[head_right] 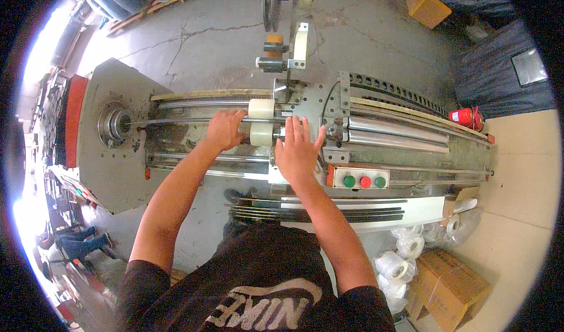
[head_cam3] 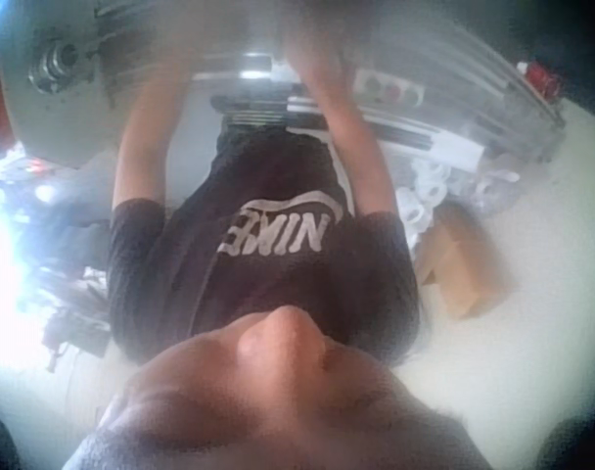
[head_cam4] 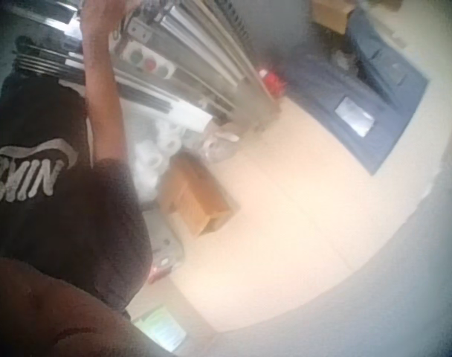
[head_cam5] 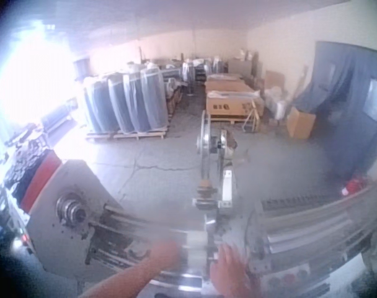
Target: The person operates an industrial slitting or winding machine, threading material through rollers and securing it to a spindle. They use their hands to guide the thin material, adjust the alignment of the rolls, and press buttons on a control panel to manage the machine's operation.
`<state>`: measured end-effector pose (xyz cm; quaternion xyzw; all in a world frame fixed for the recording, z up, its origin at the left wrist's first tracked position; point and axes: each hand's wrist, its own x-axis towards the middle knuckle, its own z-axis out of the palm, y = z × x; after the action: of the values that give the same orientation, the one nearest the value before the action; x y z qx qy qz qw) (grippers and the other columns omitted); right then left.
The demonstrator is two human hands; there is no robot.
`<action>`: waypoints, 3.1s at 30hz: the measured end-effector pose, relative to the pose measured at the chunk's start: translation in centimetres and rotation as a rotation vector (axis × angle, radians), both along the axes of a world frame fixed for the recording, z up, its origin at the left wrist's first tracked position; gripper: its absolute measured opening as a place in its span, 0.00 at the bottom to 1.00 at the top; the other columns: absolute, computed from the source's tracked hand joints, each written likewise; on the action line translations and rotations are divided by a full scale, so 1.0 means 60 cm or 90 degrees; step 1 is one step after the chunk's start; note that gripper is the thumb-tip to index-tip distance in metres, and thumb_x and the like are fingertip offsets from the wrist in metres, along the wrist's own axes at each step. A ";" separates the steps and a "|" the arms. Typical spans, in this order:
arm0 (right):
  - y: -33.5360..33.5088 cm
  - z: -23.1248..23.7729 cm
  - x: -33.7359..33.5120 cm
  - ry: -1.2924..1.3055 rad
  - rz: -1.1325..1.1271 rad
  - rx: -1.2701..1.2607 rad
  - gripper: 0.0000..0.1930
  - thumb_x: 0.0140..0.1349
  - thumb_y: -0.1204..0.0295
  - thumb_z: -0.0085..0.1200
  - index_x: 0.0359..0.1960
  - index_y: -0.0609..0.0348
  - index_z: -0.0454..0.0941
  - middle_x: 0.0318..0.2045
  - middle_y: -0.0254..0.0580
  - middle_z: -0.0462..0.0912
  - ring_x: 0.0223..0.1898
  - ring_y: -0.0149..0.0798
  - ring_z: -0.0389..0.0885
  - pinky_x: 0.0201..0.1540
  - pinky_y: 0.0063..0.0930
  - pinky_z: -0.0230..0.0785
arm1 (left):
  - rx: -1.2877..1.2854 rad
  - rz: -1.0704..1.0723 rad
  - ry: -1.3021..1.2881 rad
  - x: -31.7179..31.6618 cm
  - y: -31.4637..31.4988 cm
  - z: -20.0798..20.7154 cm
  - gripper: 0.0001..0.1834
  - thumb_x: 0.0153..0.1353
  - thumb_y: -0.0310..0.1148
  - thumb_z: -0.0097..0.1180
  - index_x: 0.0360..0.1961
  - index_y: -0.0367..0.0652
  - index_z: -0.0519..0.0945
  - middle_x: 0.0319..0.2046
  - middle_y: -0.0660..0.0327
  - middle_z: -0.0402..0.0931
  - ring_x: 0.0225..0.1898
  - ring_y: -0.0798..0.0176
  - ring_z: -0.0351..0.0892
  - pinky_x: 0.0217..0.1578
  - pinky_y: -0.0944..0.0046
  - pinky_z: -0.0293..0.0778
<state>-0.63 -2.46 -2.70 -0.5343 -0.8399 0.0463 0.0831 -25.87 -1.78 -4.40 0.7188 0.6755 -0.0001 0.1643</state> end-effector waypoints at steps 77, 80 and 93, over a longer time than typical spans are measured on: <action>-0.181 -0.137 0.136 0.424 -0.316 -0.334 0.12 0.73 0.68 0.55 0.54 0.56 0.83 0.39 0.46 0.90 0.40 0.47 0.89 0.47 0.41 0.80 | 0.071 -0.101 -0.017 0.035 -0.006 -0.033 0.46 0.50 0.39 0.78 0.67 0.37 0.68 0.57 0.50 0.75 0.60 0.46 0.76 0.63 0.48 0.70; -0.110 -0.169 0.164 0.271 -0.070 -0.081 0.24 0.64 0.84 0.49 0.62 0.58 0.78 0.51 0.52 0.87 0.56 0.51 0.85 0.62 0.45 0.74 | 0.086 -0.104 -0.012 0.036 -0.003 -0.036 0.46 0.51 0.40 0.78 0.67 0.37 0.67 0.57 0.49 0.75 0.60 0.45 0.75 0.63 0.47 0.68; -0.044 -0.217 0.196 0.122 0.111 -0.150 0.25 0.63 0.79 0.53 0.62 0.47 0.82 0.54 0.45 0.88 0.54 0.49 0.87 0.58 0.41 0.80 | 0.086 -0.108 -0.036 0.033 0.002 -0.028 0.45 0.52 0.40 0.77 0.67 0.37 0.68 0.59 0.48 0.74 0.63 0.44 0.74 0.64 0.46 0.68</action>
<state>11.11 -5.08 -15.75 -0.4586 -0.8601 0.2021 0.0951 -23.88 -1.66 -6.07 0.7828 0.6055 0.0520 0.1340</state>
